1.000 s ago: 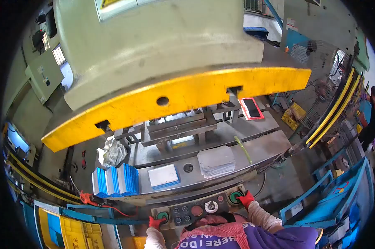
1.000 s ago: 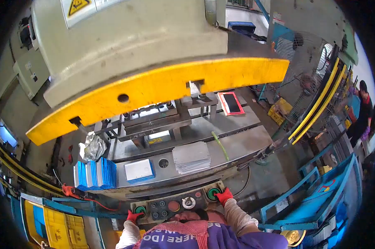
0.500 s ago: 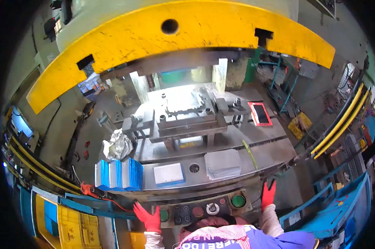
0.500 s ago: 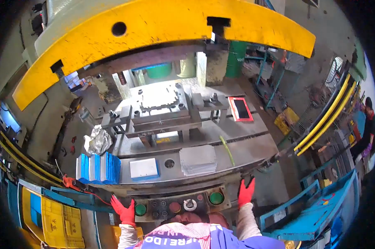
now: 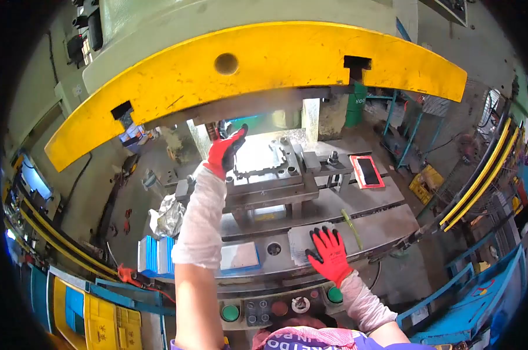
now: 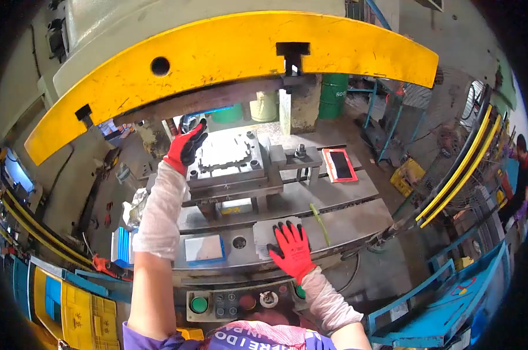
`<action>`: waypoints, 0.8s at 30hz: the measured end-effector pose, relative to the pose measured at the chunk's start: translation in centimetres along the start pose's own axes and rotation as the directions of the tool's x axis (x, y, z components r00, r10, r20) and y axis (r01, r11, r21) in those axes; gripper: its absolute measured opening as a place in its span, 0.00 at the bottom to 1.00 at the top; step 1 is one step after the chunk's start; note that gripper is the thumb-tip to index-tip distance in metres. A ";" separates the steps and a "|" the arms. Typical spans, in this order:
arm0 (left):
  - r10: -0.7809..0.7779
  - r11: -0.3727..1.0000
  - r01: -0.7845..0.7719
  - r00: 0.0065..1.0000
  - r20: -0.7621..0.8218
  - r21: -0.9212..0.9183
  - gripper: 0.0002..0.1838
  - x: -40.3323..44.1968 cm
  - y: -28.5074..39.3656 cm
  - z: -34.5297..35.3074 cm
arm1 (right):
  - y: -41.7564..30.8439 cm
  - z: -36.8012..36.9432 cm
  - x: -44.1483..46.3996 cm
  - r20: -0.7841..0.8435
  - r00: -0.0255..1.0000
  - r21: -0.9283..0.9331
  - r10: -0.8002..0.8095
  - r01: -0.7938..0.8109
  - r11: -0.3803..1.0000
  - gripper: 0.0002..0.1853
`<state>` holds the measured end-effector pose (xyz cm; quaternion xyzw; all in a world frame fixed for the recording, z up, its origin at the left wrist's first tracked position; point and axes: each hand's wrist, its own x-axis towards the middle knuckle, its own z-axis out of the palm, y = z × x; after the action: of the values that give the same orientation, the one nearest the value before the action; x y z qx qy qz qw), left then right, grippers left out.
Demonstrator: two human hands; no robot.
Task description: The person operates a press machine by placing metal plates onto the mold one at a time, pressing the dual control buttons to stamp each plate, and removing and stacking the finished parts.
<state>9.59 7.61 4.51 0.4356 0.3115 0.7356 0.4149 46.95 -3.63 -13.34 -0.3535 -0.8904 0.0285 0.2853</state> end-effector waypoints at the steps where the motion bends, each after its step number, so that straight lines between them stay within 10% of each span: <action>1: -0.039 0.993 0.040 0.999 0.013 -0.115 0.28 1.7 -0.5 -0.5 | 0.2 0.6 -0.3 0.015 1.000 0.000 0.015 -0.015 1.000 0.33; 3: 0.299 0.548 -0.456 0.890 0.345 0.701 0.26 4.9 -2.3 -2.5 | 0.4 0.7 -0.4 -0.003 1.000 -0.040 -0.025 0.024 0.999 0.31; 4: 0.337 -0.147 -0.495 0.789 0.514 0.856 0.26 5.7 -2.5 -2.3 | 0.4 0.6 -0.4 0.000 1.000 -0.029 -0.016 0.016 0.999 0.30; 5: 0.361 -0.594 -0.380 0.662 0.657 0.709 0.25 6.6 -2.7 -2.3 | 0.4 0.7 -0.4 0.006 1.000 -0.018 -0.009 0.009 1.000 0.30; 6: 0.344 -0.667 -0.347 0.641 0.686 0.659 0.24 7.1 -3.0 -2.4 | 0.4 0.9 -0.3 -0.004 1.000 -0.011 0.003 -0.003 1.000 0.30; 14: 0.214 -0.841 -0.288 0.601 0.770 0.458 0.20 8.9 -2.6 -3.8 | -0.2 0.9 0.3 -0.022 0.999 -0.011 0.024 -0.025 1.000 0.31; 18: -0.078 -0.930 0.280 0.477 0.875 -0.236 0.21 8.5 -1.9 -5.0 | 0.0 1.2 0.6 -0.012 1.000 -0.023 0.021 -0.022 0.999 0.30; 19: 0.065 -0.976 -0.146 0.504 0.862 0.159 0.20 8.2 -1.6 -4.4 | 0.1 1.5 0.4 -0.019 1.000 -0.019 0.018 -0.018 1.000 0.30; 20: 0.182 -0.690 -0.487 0.599 0.779 0.536 0.20 7.7 -1.9 -4.0 | -0.3 1.4 0.3 -0.003 0.999 -0.017 0.033 -0.033 0.999 0.30; 22: 0.373 0.103 -0.624 0.746 0.552 0.775 0.18 8.1 -3.4 -4.2 | -0.6 1.0 0.8 0.016 0.999 -0.016 0.032 -0.031 0.999 0.31; 24: 0.463 -0.235 -0.623 0.603 0.650 0.746 0.16 8.0 -2.8 -3.0 | -0.4 1.4 0.9 0.006 1.000 -0.042 0.012 -0.012 0.999 0.31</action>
<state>5.65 15.64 3.95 0.7205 0.4523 0.4063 -0.3335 45.41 -3.15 -14.00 -0.3647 -0.8896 0.0125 0.2748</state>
